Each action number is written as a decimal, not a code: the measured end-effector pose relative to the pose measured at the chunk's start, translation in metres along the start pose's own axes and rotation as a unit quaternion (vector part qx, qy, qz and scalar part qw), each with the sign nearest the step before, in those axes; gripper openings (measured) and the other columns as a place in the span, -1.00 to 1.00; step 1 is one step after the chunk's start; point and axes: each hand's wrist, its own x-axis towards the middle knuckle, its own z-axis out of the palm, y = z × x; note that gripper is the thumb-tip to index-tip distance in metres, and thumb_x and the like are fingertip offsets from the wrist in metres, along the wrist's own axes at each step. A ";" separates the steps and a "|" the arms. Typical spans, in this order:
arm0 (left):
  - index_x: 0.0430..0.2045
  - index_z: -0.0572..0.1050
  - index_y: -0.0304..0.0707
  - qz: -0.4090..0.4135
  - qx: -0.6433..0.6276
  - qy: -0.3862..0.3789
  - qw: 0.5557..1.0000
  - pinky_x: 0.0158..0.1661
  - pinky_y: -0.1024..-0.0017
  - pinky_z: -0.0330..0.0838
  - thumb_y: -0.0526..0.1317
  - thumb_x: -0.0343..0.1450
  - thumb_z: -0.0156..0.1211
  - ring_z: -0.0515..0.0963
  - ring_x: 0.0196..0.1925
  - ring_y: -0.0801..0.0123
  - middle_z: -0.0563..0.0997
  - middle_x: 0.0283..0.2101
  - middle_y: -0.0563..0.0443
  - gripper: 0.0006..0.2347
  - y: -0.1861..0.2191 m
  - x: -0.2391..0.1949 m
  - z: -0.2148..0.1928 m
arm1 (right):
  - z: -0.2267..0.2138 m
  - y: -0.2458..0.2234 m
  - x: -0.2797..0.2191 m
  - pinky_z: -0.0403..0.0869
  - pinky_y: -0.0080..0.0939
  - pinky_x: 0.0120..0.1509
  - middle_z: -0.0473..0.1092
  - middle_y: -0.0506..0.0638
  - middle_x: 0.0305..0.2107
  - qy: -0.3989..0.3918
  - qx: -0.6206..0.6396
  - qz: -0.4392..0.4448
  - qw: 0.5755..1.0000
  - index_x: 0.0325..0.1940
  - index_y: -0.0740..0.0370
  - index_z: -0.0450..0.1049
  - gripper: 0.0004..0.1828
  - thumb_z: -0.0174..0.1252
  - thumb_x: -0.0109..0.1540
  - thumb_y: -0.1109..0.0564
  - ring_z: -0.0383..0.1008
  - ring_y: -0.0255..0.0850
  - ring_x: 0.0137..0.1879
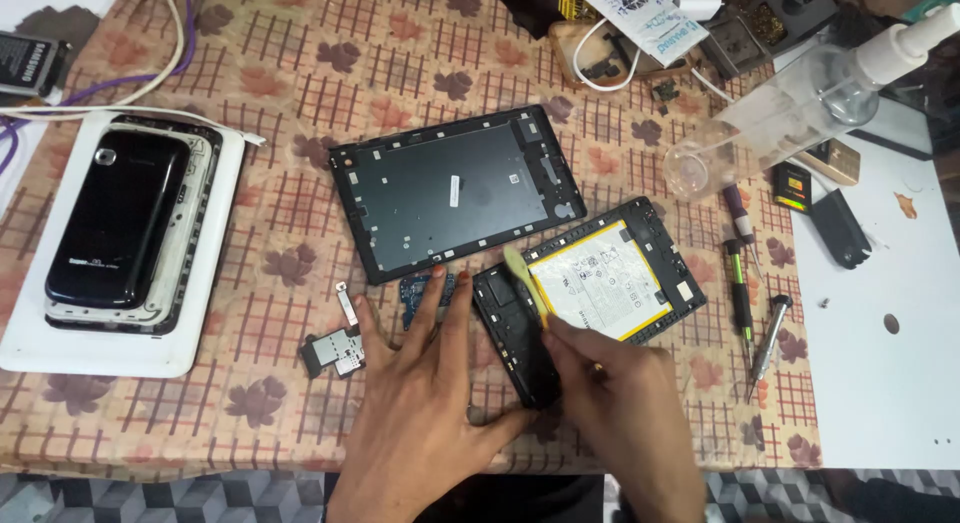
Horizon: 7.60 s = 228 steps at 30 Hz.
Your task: The person cleans the interior of a disassembled tablet using a toothbrush and a screwdriver. They brush the battery area and use the screwdriver to pry at components near the battery connector.
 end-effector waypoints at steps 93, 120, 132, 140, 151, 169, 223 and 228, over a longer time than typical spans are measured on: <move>0.31 0.03 -0.66 0.039 0.008 0.076 0.996 0.36 -0.36 -0.24 0.09 0.09 0.54 0.19 0.49 -0.02 0.29 0.39 -0.44 0.04 0.003 -0.006 0.003 | 0.008 0.022 -0.029 0.50 -0.02 -0.30 0.53 0.15 -0.53 -0.010 -0.021 -0.255 0.967 -0.20 0.25 0.61 -0.78 0.26 0.07 0.31 0.57 0.06 -0.43; 0.28 0.01 -0.69 0.049 -0.004 0.074 0.996 0.32 -0.36 -0.34 0.21 0.09 0.52 0.17 0.45 -0.14 0.28 0.33 -0.53 0.09 -0.002 -0.004 0.008 | -0.026 0.094 -0.054 0.49 -0.17 -0.53 0.54 0.11 -0.65 -0.126 -0.052 -0.165 0.977 0.07 0.23 0.64 -0.48 0.28 0.01 0.38 0.61 -0.17 -0.62; 0.29 0.01 -0.69 0.054 -0.005 0.081 0.995 0.34 -0.38 -0.35 0.17 0.08 0.54 0.19 0.46 -0.10 0.29 0.35 -0.48 0.09 -0.001 -0.005 0.007 | -0.034 0.069 -0.036 0.44 -0.12 -0.59 0.51 0.07 -0.63 -0.201 -0.064 -0.148 0.966 -0.04 0.22 0.69 -0.59 0.25 0.04 0.34 0.55 -0.16 -0.69; 0.28 -0.02 -0.70 0.038 -0.009 0.058 0.998 0.31 -0.40 -0.37 0.17 0.04 0.56 0.16 0.49 -0.16 0.24 0.37 -0.55 0.12 0.001 -0.002 0.006 | -0.041 0.064 -0.031 0.50 -0.14 -0.41 0.56 0.04 -0.56 -0.222 -0.078 -0.151 0.960 -0.10 0.15 0.72 -0.75 0.30 0.15 0.23 0.59 -0.18 -0.54; 0.27 0.00 -0.68 0.036 -0.004 0.065 0.997 0.31 -0.39 -0.33 0.17 0.02 0.57 0.18 0.46 -0.11 0.27 0.35 -0.52 0.12 0.003 -0.003 0.004 | -0.050 0.042 -0.023 0.55 -0.12 -0.32 0.60 0.09 -0.56 -0.245 -0.142 -0.090 0.955 -0.27 0.18 0.72 -0.85 0.28 0.12 0.24 0.65 -0.16 -0.49; 0.21 0.04 -0.77 0.064 0.018 0.079 0.995 0.31 -0.44 -0.45 0.24 0.05 0.52 0.08 0.46 -0.22 0.25 0.32 -0.57 0.10 0.000 -0.003 0.004 | -0.048 0.125 -0.047 0.31 -0.34 -0.47 0.58 0.15 -0.47 0.030 0.240 0.077 0.967 0.13 0.46 0.50 -0.63 0.21 0.24 0.31 0.44 -0.35 -0.52; 0.28 0.19 -0.25 -0.033 -0.182 0.012 0.983 0.08 0.18 0.51 -0.19 -0.03 0.70 0.43 0.29 -0.03 0.07 0.44 -0.31 -0.04 0.004 -0.011 0.002 | 0.018 0.083 -0.042 0.23 -0.51 -0.43 0.43 -0.11 -0.53 0.056 0.293 -0.066 0.952 -0.13 0.32 0.40 -0.94 0.13 0.33 0.30 0.30 -0.55 -0.48; 0.14 0.26 -0.32 0.010 -0.150 0.044 0.988 0.24 0.03 0.34 -0.16 -0.05 0.69 0.27 0.42 -0.23 0.17 0.40 -0.34 -0.13 0.008 -0.007 0.001 | 0.020 0.086 -0.042 0.21 -0.50 -0.44 0.43 -0.08 -0.52 0.068 0.293 -0.069 0.951 -0.15 0.34 0.40 -0.94 0.11 0.35 0.26 0.27 -0.53 -0.50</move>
